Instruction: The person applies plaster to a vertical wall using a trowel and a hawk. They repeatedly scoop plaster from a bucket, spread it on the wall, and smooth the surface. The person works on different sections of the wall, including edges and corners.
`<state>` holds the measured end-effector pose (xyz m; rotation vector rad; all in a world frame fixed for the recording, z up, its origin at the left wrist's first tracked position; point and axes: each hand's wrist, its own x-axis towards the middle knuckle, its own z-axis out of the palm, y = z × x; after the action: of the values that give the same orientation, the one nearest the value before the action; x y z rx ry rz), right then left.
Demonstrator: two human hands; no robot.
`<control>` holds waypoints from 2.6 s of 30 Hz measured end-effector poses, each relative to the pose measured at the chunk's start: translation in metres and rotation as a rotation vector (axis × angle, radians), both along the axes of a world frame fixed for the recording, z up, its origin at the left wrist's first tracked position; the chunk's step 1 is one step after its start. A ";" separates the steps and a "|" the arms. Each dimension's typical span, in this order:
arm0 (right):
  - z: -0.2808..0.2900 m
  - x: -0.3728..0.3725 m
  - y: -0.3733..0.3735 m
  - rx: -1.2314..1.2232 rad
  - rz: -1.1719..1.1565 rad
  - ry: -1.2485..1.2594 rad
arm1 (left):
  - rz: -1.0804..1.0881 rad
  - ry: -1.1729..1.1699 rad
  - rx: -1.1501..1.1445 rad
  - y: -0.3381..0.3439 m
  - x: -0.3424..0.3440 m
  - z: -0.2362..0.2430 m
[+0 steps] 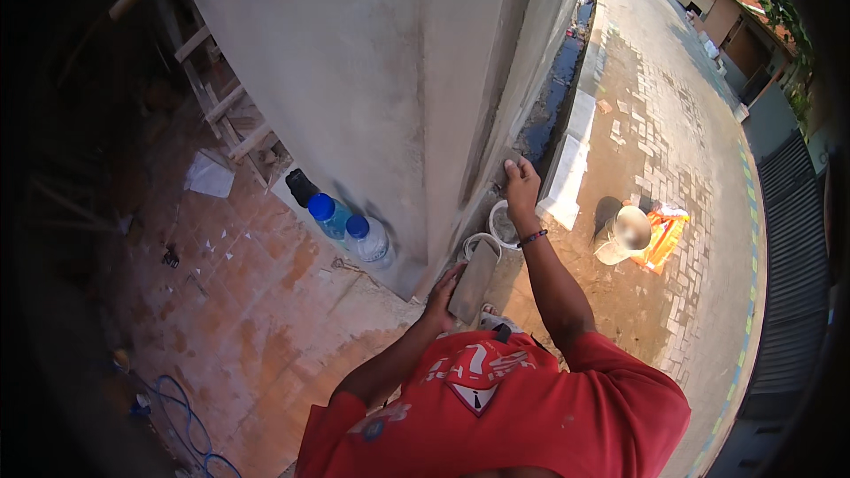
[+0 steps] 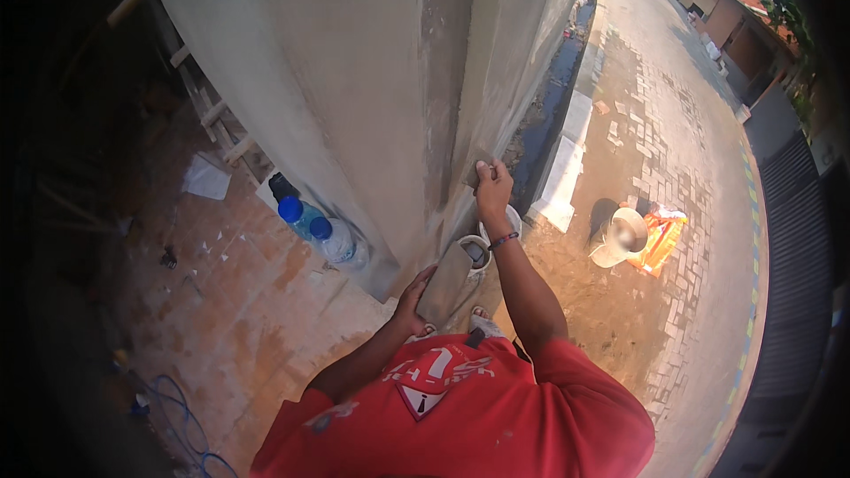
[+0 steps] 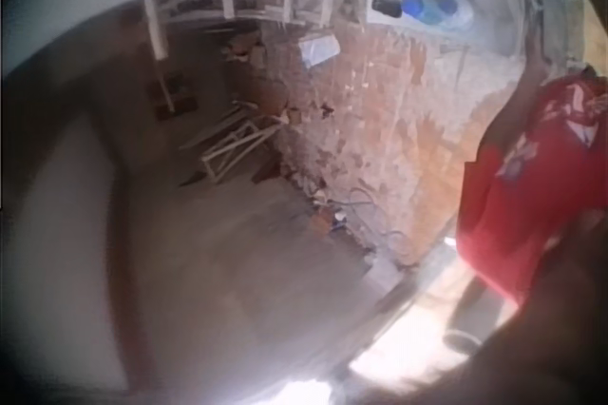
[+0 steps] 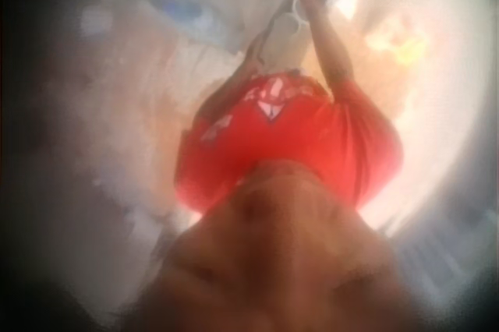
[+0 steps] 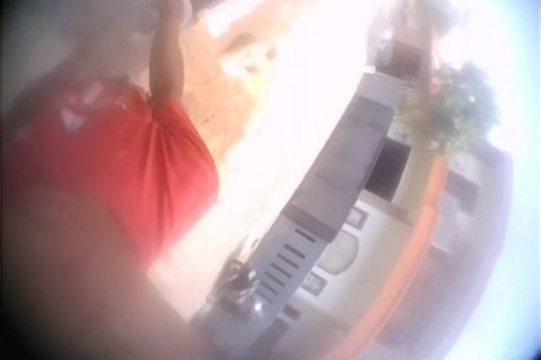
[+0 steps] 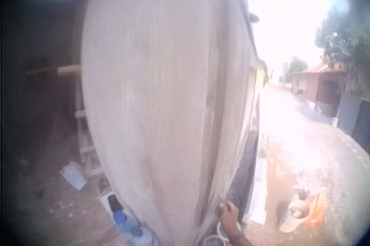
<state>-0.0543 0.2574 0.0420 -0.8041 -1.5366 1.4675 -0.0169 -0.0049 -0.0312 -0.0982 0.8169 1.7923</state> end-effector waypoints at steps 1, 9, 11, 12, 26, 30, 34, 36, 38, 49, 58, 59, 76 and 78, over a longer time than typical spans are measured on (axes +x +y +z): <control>0.005 0.004 0.006 -0.019 -0.032 0.074 | 0.011 -0.008 0.003 0.005 -0.003 0.001; 0.144 -0.031 0.005 0.384 0.091 0.255 | 0.037 -0.010 -0.065 0.010 0.020 -0.026; 0.068 -0.043 0.004 0.426 -0.019 0.181 | 0.066 0.031 -0.100 0.015 0.028 -0.026; 0.020 -0.044 0.004 0.422 -0.074 0.157 | 0.081 0.056 -0.114 0.021 0.032 -0.024; 0.143 -0.040 0.043 0.526 0.258 0.310 | 0.533 -0.214 -0.086 0.030 0.114 -0.018; -0.001 -0.037 0.006 0.437 0.131 0.188 | 0.581 -0.156 -0.117 0.045 0.130 0.001; -0.076 -0.014 0.021 0.034 0.204 -0.015 | 0.512 -0.210 0.046 0.051 0.135 0.026; -0.042 -0.023 0.035 -0.066 0.204 0.123 | 0.567 -0.141 -0.060 0.053 0.136 0.028; 0.046 -0.023 0.050 0.068 0.248 0.289 | 0.610 -0.152 -0.092 0.044 0.144 0.017; -0.104 -0.018 0.024 0.425 0.151 -0.060 | 0.596 -0.171 -0.165 0.040 0.129 -0.006; 0.125 -0.032 0.067 0.505 0.248 0.356 | 0.533 -0.188 -0.099 0.024 0.117 -0.016; 0.127 -0.036 0.061 0.593 0.241 0.323 | 0.527 -0.184 -0.121 0.029 0.117 -0.009; -0.280 0.149 0.118 -0.906 0.428 -0.078 | 0.375 -0.365 0.065 0.025 0.107 -0.104; -0.321 0.180 0.134 -0.942 0.419 -0.161 | 0.380 -0.413 0.077 0.041 0.098 -0.136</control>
<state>0.1261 0.3915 -0.2791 -1.1836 -1.1072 2.5592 0.0813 0.0359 -0.1669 -0.5860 0.4487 2.0574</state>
